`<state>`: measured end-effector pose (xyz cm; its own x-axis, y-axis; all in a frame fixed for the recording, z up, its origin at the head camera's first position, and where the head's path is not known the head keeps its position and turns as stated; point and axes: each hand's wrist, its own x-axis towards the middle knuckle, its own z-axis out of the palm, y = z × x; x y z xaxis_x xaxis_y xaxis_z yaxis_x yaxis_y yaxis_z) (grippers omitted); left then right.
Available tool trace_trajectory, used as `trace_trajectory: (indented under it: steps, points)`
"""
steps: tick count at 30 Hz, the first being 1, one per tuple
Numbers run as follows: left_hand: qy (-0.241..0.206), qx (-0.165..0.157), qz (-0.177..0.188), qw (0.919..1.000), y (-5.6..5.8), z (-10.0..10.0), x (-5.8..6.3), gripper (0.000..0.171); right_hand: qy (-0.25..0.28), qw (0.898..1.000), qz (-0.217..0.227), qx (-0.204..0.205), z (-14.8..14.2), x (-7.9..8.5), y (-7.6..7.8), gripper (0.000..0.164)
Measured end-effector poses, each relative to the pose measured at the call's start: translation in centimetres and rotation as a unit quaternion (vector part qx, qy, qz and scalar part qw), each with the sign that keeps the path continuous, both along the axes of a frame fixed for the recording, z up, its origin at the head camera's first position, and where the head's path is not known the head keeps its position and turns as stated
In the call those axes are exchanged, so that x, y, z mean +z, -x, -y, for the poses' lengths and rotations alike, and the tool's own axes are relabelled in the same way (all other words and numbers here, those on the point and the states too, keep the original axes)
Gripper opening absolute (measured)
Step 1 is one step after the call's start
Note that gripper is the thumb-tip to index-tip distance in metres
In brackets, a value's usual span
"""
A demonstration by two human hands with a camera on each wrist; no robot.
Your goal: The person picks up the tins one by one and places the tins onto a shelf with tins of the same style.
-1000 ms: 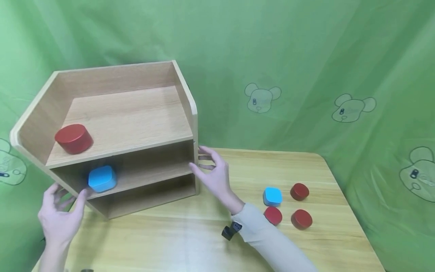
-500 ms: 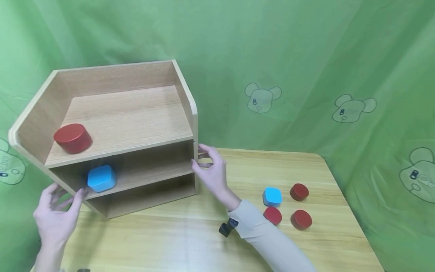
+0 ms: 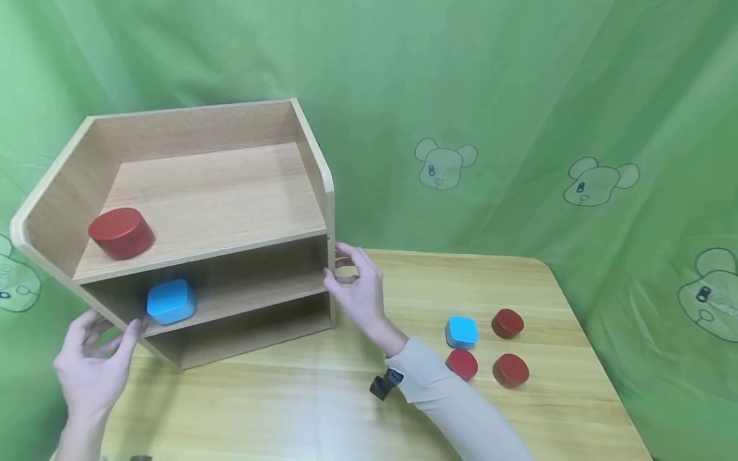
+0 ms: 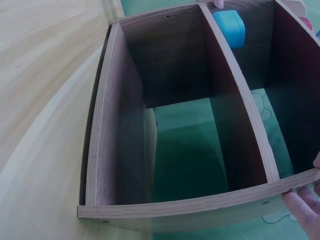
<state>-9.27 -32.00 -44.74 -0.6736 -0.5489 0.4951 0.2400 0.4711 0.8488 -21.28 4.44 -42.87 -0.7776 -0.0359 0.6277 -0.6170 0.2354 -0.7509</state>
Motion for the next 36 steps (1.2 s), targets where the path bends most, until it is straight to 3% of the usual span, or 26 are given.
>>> trace_trajectory:
  steps: [11, 22, 36]
  points:
    - [0.000, -0.003, 0.012, 0.9999, 0.0, 0.1, 0.1, 0.058, -0.015, 1.000, -0.019, -0.004, -0.1, 0.0, 0.0, 0.047]
    - [0.015, -0.031, -0.010, 0.9994, 0.6, -0.8, -0.2, 0.054, -0.014, 0.999, -0.027, -0.024, -1.5, -0.2, -0.5, 0.045]
    - [-0.012, -0.106, -0.052, 0.9929, 2.2, -2.6, -0.2, 0.054, -0.009, 0.997, -0.051, -0.053, -4.4, -0.1, -1.8, 0.041]
